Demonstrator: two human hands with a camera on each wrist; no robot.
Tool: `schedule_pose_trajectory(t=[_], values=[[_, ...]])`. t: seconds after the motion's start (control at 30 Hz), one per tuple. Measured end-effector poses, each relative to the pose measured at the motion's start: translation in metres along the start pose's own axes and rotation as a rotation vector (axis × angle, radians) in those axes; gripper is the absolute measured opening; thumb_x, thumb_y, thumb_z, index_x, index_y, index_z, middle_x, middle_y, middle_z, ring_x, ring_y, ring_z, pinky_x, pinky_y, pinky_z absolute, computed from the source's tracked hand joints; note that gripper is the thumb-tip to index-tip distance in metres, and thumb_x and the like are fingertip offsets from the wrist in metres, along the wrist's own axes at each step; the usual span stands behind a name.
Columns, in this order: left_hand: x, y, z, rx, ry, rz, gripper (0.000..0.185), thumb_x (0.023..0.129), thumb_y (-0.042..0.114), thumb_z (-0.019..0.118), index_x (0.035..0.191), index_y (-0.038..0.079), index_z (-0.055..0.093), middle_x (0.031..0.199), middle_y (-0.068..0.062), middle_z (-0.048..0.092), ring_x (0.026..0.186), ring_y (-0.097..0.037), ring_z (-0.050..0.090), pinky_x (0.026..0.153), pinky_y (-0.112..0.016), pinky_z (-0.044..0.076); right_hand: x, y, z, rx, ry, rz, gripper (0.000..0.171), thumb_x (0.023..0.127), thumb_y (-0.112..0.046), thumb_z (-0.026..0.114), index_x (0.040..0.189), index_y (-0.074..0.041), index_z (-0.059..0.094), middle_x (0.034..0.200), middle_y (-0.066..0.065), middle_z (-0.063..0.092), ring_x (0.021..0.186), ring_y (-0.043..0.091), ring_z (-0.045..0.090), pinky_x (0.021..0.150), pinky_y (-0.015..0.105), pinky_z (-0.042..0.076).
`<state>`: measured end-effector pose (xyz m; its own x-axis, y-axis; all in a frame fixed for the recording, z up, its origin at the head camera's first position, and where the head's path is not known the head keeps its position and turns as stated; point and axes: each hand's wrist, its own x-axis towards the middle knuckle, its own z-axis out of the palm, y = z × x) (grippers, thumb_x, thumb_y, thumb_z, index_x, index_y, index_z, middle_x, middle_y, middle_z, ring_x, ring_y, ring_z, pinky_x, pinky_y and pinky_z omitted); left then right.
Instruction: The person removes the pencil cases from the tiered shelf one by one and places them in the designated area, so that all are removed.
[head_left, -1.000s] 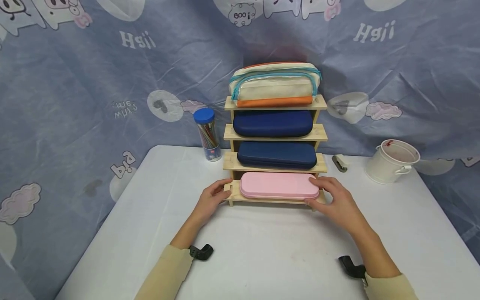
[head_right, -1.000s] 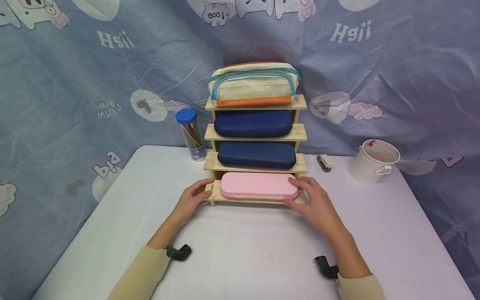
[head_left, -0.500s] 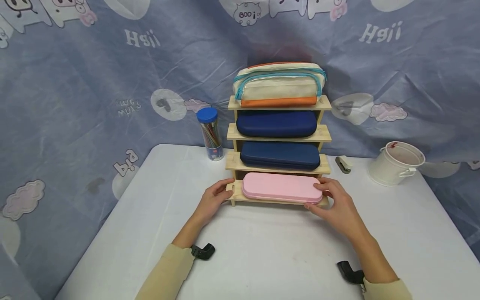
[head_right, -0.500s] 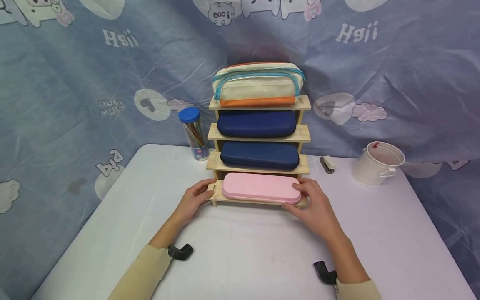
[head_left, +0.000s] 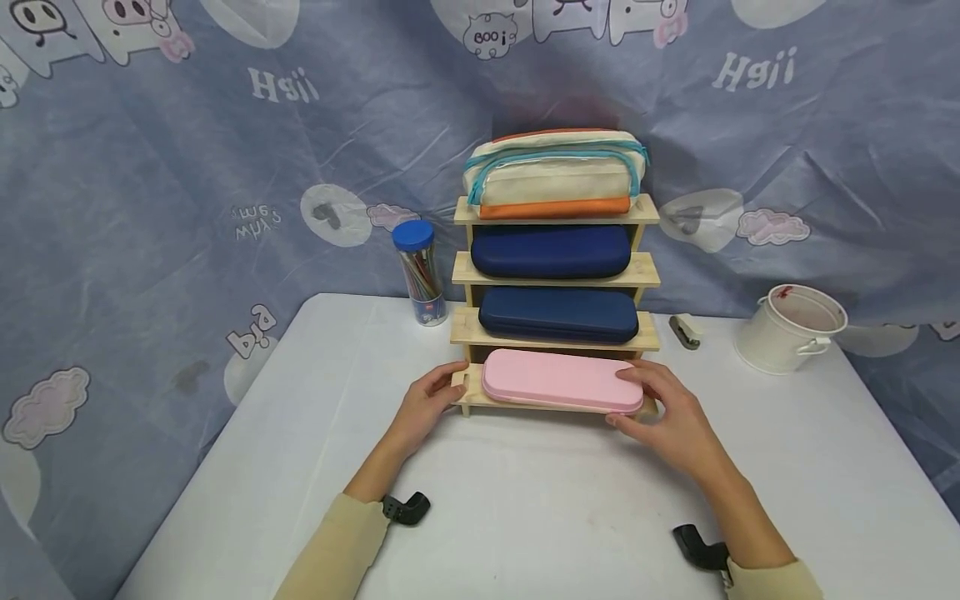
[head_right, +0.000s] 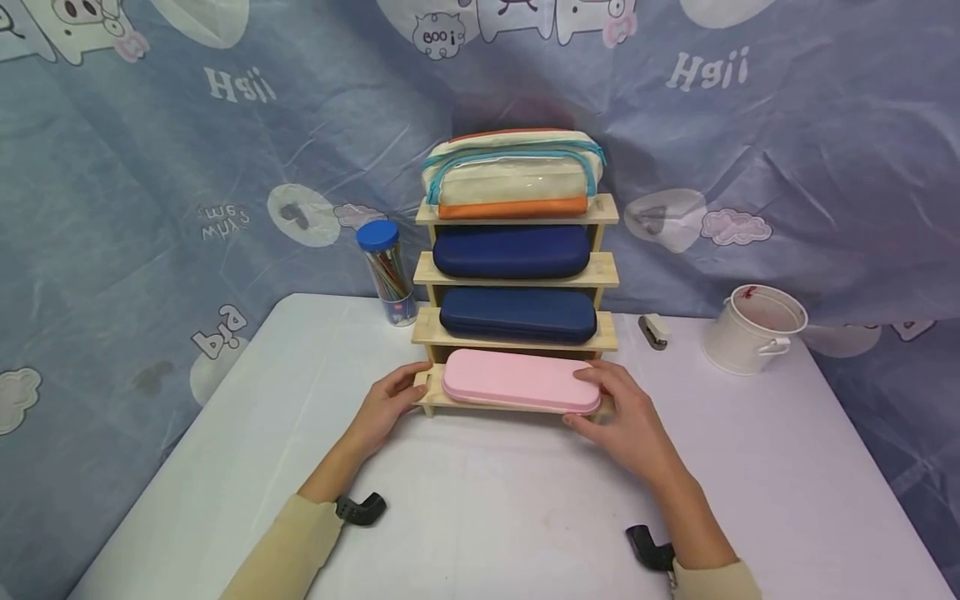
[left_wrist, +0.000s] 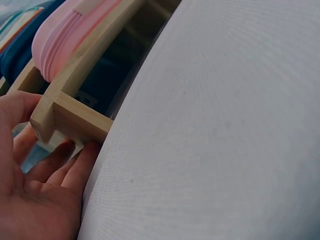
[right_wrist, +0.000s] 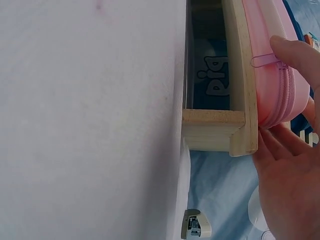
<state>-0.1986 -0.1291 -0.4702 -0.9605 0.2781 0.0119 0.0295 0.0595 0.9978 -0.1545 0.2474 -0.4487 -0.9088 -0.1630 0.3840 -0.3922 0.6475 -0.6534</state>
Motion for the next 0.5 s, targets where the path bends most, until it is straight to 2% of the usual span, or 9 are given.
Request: schedule_pose_trajectory(t=[0.17, 0.5], values=[[0.0, 0.0, -0.002, 0.007, 0.013, 0.011, 0.04, 0.095, 0.011, 0.061, 0.134, 0.007, 0.055, 0.134, -0.013, 0.052, 0.119, -0.022, 0.054, 0.091, -0.031, 0.049, -0.002, -0.001, 0.0, 0.049, 0.022, 0.007, 0.063, 0.066, -0.026, 0.09, 0.123, -0.021, 0.063, 0.135, 0.001, 0.049, 0.12, 0.019, 0.049, 0.09, 0.008, 0.039], [0.001, -0.003, 0.002, -0.034, 0.016, -0.005, 0.04, 0.095, 0.01, 0.061, 0.134, 0.006, 0.055, 0.134, -0.013, 0.053, 0.116, -0.021, 0.056, 0.09, -0.032, 0.05, -0.011, 0.005, -0.015, 0.094, 0.06, -0.016, 0.064, 0.064, -0.016, 0.092, 0.121, -0.017, 0.065, 0.136, 0.003, 0.052, 0.122, 0.007, 0.047, 0.093, 0.009, 0.038]])
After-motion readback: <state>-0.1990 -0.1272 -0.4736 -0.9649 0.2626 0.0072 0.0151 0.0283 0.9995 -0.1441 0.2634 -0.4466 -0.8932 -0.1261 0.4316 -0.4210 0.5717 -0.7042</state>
